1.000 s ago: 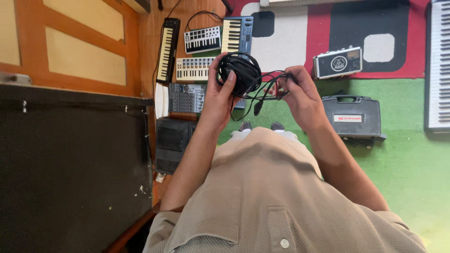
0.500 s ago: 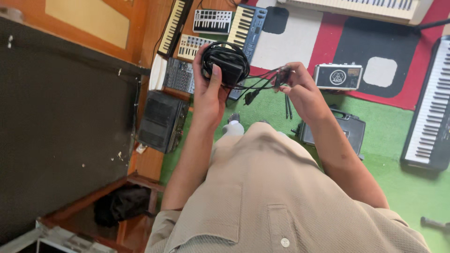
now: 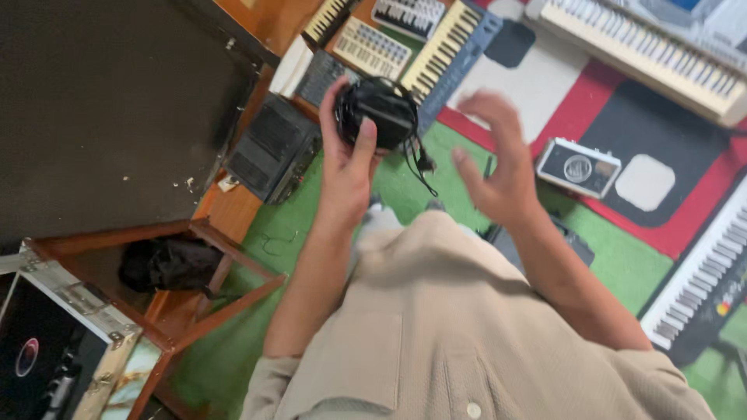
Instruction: The person opens a silver flight case, places a black electronic unit inside, removes a black cover from a microphone before placing it in the case, and adds a coiled cable.
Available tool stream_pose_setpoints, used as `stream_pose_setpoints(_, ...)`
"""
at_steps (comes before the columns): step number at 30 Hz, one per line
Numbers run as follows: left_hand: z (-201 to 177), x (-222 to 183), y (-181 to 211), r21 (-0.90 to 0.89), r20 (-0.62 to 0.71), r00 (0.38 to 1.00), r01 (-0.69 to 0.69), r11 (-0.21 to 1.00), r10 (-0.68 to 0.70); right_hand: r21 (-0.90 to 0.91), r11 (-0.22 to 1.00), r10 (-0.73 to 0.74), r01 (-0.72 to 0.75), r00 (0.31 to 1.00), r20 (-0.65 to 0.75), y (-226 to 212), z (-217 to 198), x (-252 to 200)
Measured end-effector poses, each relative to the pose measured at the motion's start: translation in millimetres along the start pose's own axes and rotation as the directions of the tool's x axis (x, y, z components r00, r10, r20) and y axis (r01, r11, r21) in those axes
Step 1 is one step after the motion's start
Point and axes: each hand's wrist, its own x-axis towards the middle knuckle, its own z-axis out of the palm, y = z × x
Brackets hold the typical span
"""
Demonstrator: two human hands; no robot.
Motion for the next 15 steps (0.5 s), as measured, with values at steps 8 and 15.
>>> stream_pose_setpoints(8,-19.5,-30.6,13.8,-0.115,-0.161,0.987,-0.01,0.993,-0.009,-0.092,0.965,-0.235,0.247,0.964,0.126,-35.0,62.2,15.0)
stream_pose_setpoints(15,-60.5,-66.8,41.1,-0.123,-0.327,0.939,-0.16,0.979,0.112,0.025,0.995,0.078,-0.093,0.934,0.348,-30.9,95.5,17.2)
